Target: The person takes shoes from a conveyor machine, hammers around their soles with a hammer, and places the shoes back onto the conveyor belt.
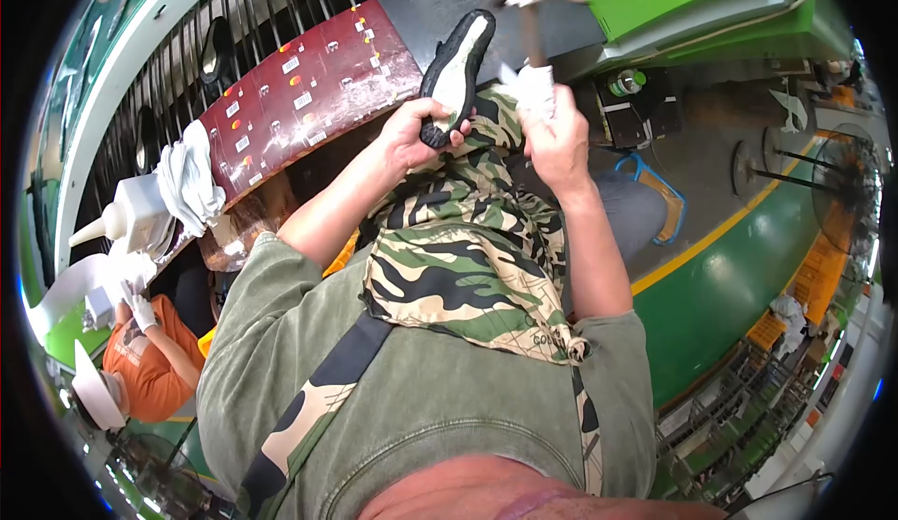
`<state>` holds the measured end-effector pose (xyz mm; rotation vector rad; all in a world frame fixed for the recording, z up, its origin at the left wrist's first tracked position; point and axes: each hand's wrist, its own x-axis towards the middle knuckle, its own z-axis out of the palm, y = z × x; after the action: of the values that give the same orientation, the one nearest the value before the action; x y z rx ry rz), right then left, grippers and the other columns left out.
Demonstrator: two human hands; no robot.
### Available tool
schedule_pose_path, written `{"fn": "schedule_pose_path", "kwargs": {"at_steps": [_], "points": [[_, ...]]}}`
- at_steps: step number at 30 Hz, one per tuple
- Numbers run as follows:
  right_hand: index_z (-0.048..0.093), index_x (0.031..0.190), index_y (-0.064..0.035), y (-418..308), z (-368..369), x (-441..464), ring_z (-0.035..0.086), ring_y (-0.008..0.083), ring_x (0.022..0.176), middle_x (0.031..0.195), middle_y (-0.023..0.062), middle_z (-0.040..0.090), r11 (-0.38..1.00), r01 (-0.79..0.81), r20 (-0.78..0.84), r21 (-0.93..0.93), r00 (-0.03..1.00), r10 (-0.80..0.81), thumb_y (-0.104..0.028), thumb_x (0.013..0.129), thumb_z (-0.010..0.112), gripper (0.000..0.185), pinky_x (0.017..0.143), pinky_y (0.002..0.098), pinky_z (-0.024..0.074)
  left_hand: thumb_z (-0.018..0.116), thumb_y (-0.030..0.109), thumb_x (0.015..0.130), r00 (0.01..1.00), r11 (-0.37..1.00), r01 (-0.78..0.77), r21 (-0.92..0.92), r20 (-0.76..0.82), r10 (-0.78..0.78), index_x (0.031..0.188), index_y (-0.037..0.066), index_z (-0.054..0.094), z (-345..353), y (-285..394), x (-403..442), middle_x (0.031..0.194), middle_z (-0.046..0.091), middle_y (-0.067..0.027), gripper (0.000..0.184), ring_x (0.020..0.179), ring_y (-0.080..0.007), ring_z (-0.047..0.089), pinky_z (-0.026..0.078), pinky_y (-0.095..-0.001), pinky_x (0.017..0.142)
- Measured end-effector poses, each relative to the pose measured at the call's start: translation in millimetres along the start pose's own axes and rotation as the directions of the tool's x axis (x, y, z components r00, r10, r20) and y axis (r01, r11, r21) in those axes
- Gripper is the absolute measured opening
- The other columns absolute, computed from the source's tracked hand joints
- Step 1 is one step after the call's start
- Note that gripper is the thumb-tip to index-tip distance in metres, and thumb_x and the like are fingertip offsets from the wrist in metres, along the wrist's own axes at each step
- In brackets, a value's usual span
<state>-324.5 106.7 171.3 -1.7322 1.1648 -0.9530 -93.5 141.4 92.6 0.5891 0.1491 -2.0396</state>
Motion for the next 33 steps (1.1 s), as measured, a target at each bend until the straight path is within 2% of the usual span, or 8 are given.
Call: {"fn": "schedule_pose_path", "kwargs": {"at_steps": [5, 13, 16, 18, 21, 24, 29, 33], "points": [[0.054, 0.111, 0.0025, 49.1, 16.8, -4.2, 0.070, 0.0246, 0.079, 0.084, 0.0150, 0.069, 0.839, -0.081, 0.033, -0.539, 0.993, 0.117, -0.011, 0.093, 0.063, 0.024, 0.070, 0.0415, 0.0551, 0.057, -0.001, 0.080, 1.000, 1.000, -0.018, 0.015, 0.004, 0.018, 0.126, -0.010, 0.048, 1.9, -2.9, 0.7, 0.108, 0.061, -0.0235, 0.048, 0.087, -0.0325, 0.063, 0.055, -0.0361, 0.065], [0.052, 0.110, 0.0035, 29.9, 14.2, 37.3, 0.070, 0.0395, 0.078, 0.086, 0.0228, 0.069, 0.996, 0.083, -0.263, -0.034, 0.961, -0.089, -0.015, 0.093, 0.065, 0.028, 0.067, 0.0439, 0.0535, 0.057, -0.002, 0.080, 0.999, 1.000, -0.014, 0.026, -0.048, 0.015, 0.127, -0.008, 0.047, 2.7, -3.1, -1.7, 0.108, 0.061, -0.0226, 0.048, 0.087, -0.0326, 0.063, 0.055, -0.0369, 0.065], [0.054, 0.107, 0.0032, 52.1, 10.2, 43.9, 0.069, 0.0440, 0.084, 0.089, 0.0247, 0.070, 0.778, -0.158, 0.050, -0.608, 0.970, 0.236, -0.020, 0.091, 0.066, 0.031, 0.072, 0.0468, 0.0542, 0.057, 0.000, 0.080, 1.000, 0.999, -0.010, 0.045, 0.024, 0.009, 0.134, -0.007, 0.043, -3.1, -0.9, 3.3, 0.116, 0.060, -0.0244, 0.057, 0.091, -0.0324, 0.061, 0.054, -0.0362, 0.068], [0.057, 0.105, 0.0032, 21.6, -5.6, 47.0, 0.069, 0.0450, 0.085, 0.087, 0.0253, 0.069, 0.956, -0.248, 0.090, -0.160, 0.960, 0.264, -0.021, 0.090, 0.067, 0.031, 0.075, 0.0473, 0.0539, 0.057, 0.000, 0.080, 0.998, 0.997, -0.010, 0.072, -0.067, 0.015, 0.134, -0.007, 0.044, 4.7, -0.6, -2.4, 0.116, 0.060, -0.0242, 0.056, 0.091, -0.0319, 0.062, 0.054, -0.0362, 0.068], [0.057, 0.104, 0.0022, 28.3, 6.6, 59.0, 0.069, 0.0432, 0.081, 0.084, 0.0237, 0.069, 0.991, 0.088, -0.165, -0.099, 0.981, -0.104, -0.023, 0.090, 0.068, 0.031, 0.073, 0.0478, 0.0540, 0.058, -0.001, 0.080, 0.998, 0.997, -0.028, 0.069, -0.050, 0.032, 0.128, -0.006, 0.048, 1.9, 0.2, 1.4, 0.110, 0.061, -0.0231, 0.049, 0.088, -0.0316, 0.063, 0.055, -0.0365, 0.066], [0.055, 0.102, 0.0028, 54.2, 12.1, 64.1, 0.070, 0.0426, 0.081, 0.084, 0.0246, 0.069, 0.820, -0.031, -0.020, -0.572, 1.000, 0.024, -0.020, 0.091, 0.068, 0.028, 0.074, 0.0475, 0.0544, 0.058, -0.003, 0.080, 0.997, 0.997, -0.035, 0.065, -0.062, 0.039, 0.123, -0.007, 0.050, 5.0, -3.1, -2.5, 0.105, 0.061, -0.0220, 0.044, 0.086, -0.0317, 0.064, 0.054, -0.0364, 0.064], [0.054, 0.101, 0.0035, 17.2, 8.5, 29.9, 0.063, 0.0169, 0.049, 0.071, 0.0111, 0.065, 0.985, -0.165, -0.034, 0.039, 0.985, 0.167, -0.016, 0.091, 0.066, 0.025, 0.048, 0.0335, 0.0497, 0.058, -0.002, 0.080, 0.998, 0.999, -0.023, 0.036, -0.058, 0.025, 0.122, -0.008, 0.050, 4.5, 1.6, -3.4, 0.106, 0.061, -0.0222, 0.043, 0.087, -0.0320, 0.064, 0.055, -0.0368, 0.065], [0.053, 0.108, -0.0009, 72.1, 17.1, -7.1, 0.057, 0.0105, 0.050, 0.076, 0.0073, 0.065, 0.939, -0.103, 0.179, -0.327, 0.969, 0.169, -0.008, 0.094, 0.062, 0.019, 0.046, 0.0282, 0.0461, 0.058, -0.001, 0.080, 0.997, 0.994, -0.044, 0.095, -0.055, 0.049, 0.118, -0.008, 0.051, -1.2, 0.0, 0.0, 0.105, 0.061, -0.0214, 0.040, 0.088, -0.0324, 0.065, 0.055, -0.0367, 0.065]]}}
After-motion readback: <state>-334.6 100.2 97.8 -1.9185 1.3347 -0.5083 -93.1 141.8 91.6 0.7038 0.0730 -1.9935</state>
